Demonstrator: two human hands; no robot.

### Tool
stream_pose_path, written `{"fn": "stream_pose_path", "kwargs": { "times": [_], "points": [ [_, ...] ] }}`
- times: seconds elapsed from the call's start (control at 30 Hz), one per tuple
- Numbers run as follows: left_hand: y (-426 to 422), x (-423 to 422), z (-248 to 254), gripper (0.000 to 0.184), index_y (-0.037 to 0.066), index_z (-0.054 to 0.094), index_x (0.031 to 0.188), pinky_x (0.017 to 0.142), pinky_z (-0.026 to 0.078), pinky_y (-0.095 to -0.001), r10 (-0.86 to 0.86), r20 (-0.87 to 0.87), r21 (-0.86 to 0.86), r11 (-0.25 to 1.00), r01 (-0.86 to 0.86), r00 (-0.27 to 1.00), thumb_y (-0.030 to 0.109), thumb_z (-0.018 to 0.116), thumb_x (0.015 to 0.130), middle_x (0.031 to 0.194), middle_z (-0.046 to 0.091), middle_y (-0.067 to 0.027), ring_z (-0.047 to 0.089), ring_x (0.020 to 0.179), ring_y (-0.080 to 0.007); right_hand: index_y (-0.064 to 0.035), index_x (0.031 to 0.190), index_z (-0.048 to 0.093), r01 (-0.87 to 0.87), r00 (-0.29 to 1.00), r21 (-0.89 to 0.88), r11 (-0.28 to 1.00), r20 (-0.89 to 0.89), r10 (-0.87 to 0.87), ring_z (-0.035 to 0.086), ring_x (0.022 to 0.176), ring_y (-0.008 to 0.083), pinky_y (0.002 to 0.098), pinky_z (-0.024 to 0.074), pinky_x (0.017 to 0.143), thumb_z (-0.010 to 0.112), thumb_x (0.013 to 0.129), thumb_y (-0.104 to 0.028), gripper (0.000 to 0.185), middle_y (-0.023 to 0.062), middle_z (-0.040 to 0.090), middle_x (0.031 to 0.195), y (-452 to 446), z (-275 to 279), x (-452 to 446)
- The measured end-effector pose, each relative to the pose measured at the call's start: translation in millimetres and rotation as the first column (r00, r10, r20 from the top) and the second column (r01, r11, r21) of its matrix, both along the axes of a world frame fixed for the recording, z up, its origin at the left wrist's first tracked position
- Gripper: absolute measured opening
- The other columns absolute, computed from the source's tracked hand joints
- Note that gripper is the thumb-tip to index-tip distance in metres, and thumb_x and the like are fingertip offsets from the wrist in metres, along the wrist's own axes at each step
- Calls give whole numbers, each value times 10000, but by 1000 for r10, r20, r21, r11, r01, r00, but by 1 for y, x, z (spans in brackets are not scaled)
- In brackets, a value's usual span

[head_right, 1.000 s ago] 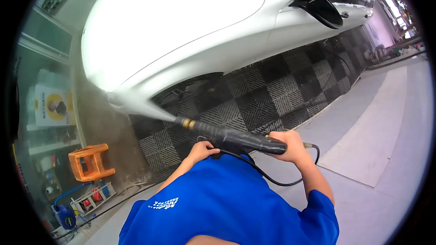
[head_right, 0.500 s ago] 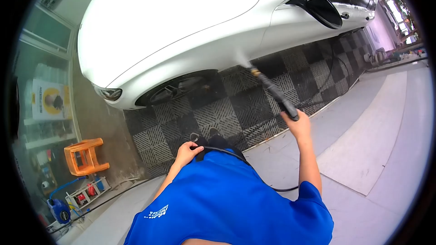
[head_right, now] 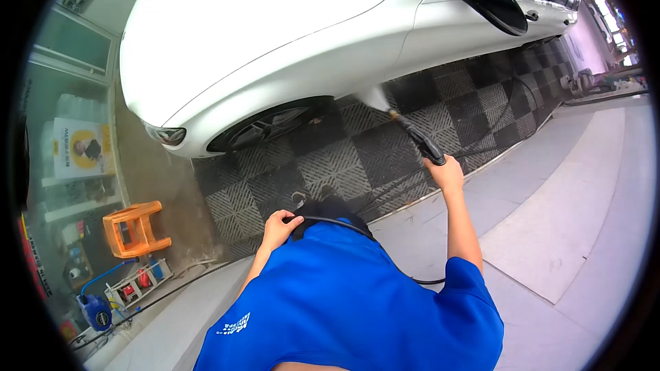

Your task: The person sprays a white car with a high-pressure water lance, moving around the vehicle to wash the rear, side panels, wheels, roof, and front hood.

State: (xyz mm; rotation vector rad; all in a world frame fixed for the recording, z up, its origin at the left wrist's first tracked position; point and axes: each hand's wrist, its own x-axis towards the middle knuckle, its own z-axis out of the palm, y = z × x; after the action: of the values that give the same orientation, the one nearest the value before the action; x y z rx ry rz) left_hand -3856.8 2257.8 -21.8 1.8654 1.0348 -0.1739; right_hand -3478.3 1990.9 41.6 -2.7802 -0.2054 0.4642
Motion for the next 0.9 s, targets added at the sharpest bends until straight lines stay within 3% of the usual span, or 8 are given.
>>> {"fn": "stream_pose_path", "kwargs": {
  "times": [0.17, 0.23, 0.37, 0.43, 0.5, 0.57, 0.77, 0.9],
  "points": [
    [8, -14, 5, 442, 1, 687, 899, 808, 486, -403, 45, -7, -16, 999, -45, 999, 412, 765, 755, 943, 655, -176, 627, 931, -332, 14, 817, 685, 121, 884, 213, 970, -467, -7, 657, 630, 230, 361, 504, 627, 783, 689, -483, 523, 113, 664, 682, 13, -50, 8],
    [13, -26, 8, 440, -3, 685, 899, 791, 488, -394, 78, -47, -29, 996, -79, 996, 408, 763, 760, 929, 656, -173, 633, 912, -318, 9, 829, 682, 130, 940, 37, 991, -323, -112, 648, 590, 237, 361, 494, 592, 787, 669, -499, 543, 120, 661, 670, 26, -64, 11],
    [32, -52, 16, 433, -13, 679, 898, 737, 492, -368, 165, -134, -57, 983, -174, 977, 393, 760, 770, 873, 662, -156, 647, 839, -275, -67, 997, 713, 220, 952, -111, 969, -193, -238, 667, 981, 323, 410, 508, 845, 750, 702, -456, 490, 189, 700, 989, 33, -95, 20],
    [44, -66, 16, 424, -7, 681, 904, 703, 493, -363, 134, -117, 12, 991, -134, 984, 390, 758, 776, 825, 671, -145, 651, 783, -253, -19, 896, 710, 190, 980, -114, 975, -45, -196, 692, 633, 254, 368, 528, 634, 753, 706, -437, 461, 154, 693, 727, 38, -109, 7],
    [57, -80, 14, 424, 1, 688, 911, 692, 492, -364, 157, -138, -35, 986, -164, 978, 400, 755, 782, 796, 678, -142, 654, 757, -244, -10, 896, 706, 181, 976, -120, 976, -97, -193, 689, 626, 257, 367, 528, 626, 753, 707, -438, 470, 155, 693, 726, 48, -111, -10],
    [75, -96, 9, 425, 6, 690, 921, 684, 491, -358, 133, -128, -22, 990, -137, 983, 406, 749, 791, 782, 681, -141, 655, 743, -229, -81, 1024, 713, 141, 923, -212, 967, -325, -206, 669, 972, 321, 406, 510, 851, 749, 717, -437, 471, 178, 700, 1002, 71, -100, -35],
    [153, -179, -14, 415, 7, 692, 898, 697, 496, -356, 49, -77, -33, 998, -52, 996, 405, 745, 793, 785, 689, -142, 667, 758, -236, -137, 1004, 713, 82, 996, -11, 997, -21, -82, 670, 914, 340, 421, 516, 807, 722, 733, -478, 435, 168, 703, 929, 143, -98, -160],
    [196, -236, -3, 406, 8, 694, 887, 714, 505, -355, -27, -163, -76, 997, 15, 986, 390, 765, 770, 799, 694, -148, 672, 772, -232, -124, 853, 677, 88, 976, 350, 933, 159, -152, 651, 769, 359, 425, 491, 696, 723, 760, -476, 366, 139, 666, 748, 179, -95, -247]
  ]
}}
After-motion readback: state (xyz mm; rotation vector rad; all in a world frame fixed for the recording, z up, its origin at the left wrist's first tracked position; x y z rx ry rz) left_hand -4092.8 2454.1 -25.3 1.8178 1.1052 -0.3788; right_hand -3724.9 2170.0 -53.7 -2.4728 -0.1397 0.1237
